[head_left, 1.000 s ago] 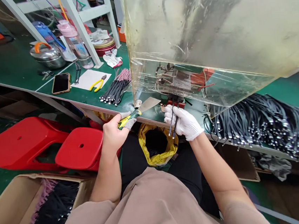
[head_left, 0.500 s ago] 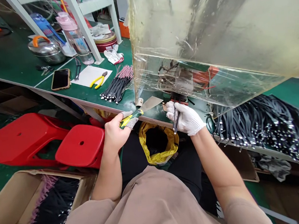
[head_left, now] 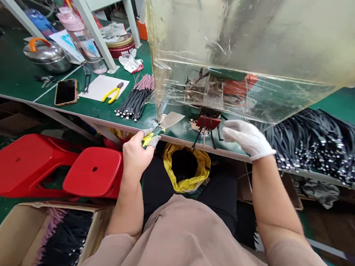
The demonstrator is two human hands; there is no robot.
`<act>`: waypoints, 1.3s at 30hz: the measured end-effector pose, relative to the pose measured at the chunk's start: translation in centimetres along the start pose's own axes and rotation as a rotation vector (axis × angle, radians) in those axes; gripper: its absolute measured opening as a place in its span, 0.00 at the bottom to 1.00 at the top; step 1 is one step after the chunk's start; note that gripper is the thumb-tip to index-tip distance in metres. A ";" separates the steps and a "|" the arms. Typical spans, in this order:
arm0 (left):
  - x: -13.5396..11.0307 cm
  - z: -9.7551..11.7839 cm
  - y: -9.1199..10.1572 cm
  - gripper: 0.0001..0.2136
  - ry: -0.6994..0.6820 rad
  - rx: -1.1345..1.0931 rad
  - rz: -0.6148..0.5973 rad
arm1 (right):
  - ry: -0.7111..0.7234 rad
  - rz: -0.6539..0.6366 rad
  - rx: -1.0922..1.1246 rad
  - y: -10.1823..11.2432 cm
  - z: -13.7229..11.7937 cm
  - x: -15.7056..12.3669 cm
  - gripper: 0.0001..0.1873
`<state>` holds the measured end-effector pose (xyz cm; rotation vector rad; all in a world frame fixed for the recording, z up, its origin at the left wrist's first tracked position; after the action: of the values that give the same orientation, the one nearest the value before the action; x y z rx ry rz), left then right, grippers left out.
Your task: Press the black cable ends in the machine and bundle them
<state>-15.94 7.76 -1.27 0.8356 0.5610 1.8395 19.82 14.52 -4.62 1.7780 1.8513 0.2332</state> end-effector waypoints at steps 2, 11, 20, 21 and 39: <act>0.1 0.1 -0.2 0.17 -0.004 -0.013 -0.002 | 0.004 0.162 -0.362 2.7 0.4 1.2 0.43; 0.3 1.0 -1.3 0.18 -0.046 -0.030 -0.074 | -0.059 0.069 -0.666 1.3 1.6 6.9 0.24; 1.4 0.4 -3.9 0.15 0.009 0.126 -0.112 | 0.016 -0.314 -0.602 -5.4 3.1 -4.2 0.15; 1.7 0.7 -4.4 0.15 0.003 0.155 -0.115 | 0.063 -0.350 -0.601 -6.8 3.2 -5.0 0.17; 3.3 2.2 -10.8 0.18 -0.168 0.201 -0.238 | -0.095 0.112 -0.686 -0.3 0.6 4.8 0.15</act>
<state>-8.61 15.07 -6.40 1.0016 0.7132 1.4979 20.05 18.92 -6.56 1.3733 1.3703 0.7170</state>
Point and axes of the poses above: each hand's wrist, its own x-axis towards the middle knuckle, its own y-axis out of the back of the hand, z = x × y, the point moved 7 cm from there along x, towards the middle knuckle
